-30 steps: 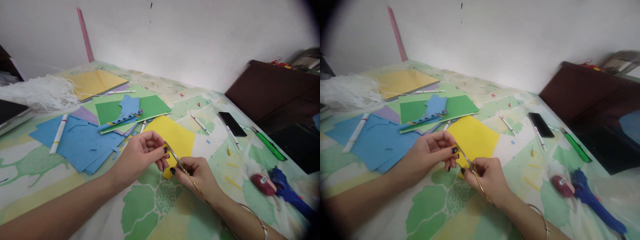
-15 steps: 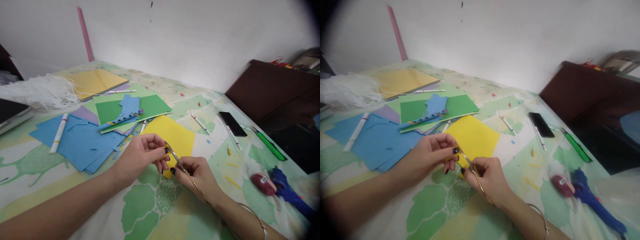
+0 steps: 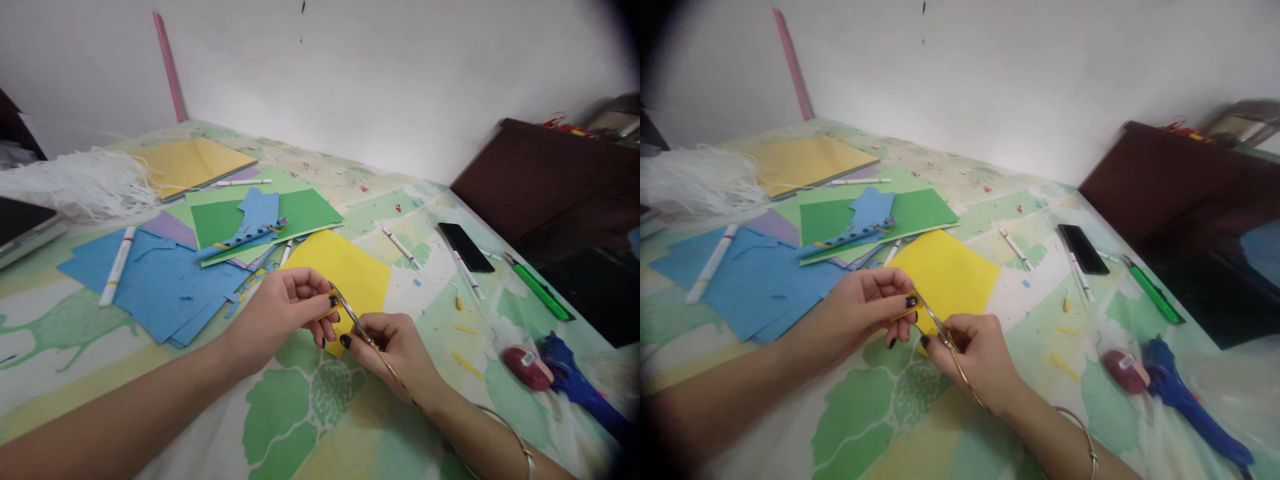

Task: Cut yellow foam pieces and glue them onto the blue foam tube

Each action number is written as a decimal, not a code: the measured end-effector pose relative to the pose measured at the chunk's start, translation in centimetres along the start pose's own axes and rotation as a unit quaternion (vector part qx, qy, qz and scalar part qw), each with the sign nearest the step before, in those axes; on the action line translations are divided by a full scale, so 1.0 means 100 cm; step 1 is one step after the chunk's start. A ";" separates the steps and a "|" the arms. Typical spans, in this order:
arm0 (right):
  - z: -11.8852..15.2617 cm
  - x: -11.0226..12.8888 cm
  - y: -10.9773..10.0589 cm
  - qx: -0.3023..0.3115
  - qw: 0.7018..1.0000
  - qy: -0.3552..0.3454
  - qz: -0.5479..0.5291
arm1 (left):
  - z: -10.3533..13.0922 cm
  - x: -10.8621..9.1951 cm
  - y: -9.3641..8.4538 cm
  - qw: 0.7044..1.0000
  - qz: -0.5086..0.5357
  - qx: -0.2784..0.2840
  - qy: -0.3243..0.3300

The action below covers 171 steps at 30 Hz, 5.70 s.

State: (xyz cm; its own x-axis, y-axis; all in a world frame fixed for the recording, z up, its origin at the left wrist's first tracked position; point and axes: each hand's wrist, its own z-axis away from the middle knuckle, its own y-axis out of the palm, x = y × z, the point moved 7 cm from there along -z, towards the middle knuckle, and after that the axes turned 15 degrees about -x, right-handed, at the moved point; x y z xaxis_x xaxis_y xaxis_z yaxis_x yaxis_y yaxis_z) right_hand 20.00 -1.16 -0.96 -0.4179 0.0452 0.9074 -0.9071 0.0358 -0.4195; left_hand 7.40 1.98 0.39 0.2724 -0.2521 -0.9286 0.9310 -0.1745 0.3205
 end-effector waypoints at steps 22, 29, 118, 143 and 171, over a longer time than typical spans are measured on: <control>0.000 -0.003 -0.004 -0.010 0.999 -0.013 0.044 | -0.002 0.001 -0.002 1.000 0.014 -0.004 -0.011; -0.001 0.001 -0.002 -0.011 1.000 -0.010 0.019 | -0.002 0.002 -0.004 1.000 0.013 -0.006 -0.004; -0.001 -0.005 -0.002 0.007 0.999 -0.012 0.051 | -0.001 -0.021 -0.011 0.991 -0.040 -0.065 0.108; -0.003 -0.005 -0.003 0.009 0.999 -0.005 0.032 | -0.002 -0.025 -0.024 0.979 -0.047 -0.132 0.150; -0.005 -0.004 -0.004 0.025 0.999 -0.017 0.038 | -0.009 -0.022 -0.028 0.984 -0.015 -0.114 0.138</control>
State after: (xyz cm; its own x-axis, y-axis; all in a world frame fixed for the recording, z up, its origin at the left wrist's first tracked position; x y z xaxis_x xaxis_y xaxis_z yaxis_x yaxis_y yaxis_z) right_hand 20.59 -0.74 -1.16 -0.4869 0.0124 0.8734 -0.8734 -0.0161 -0.4867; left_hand 4.37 3.84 1.34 0.2699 0.0234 -0.9626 0.9614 0.0490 0.2707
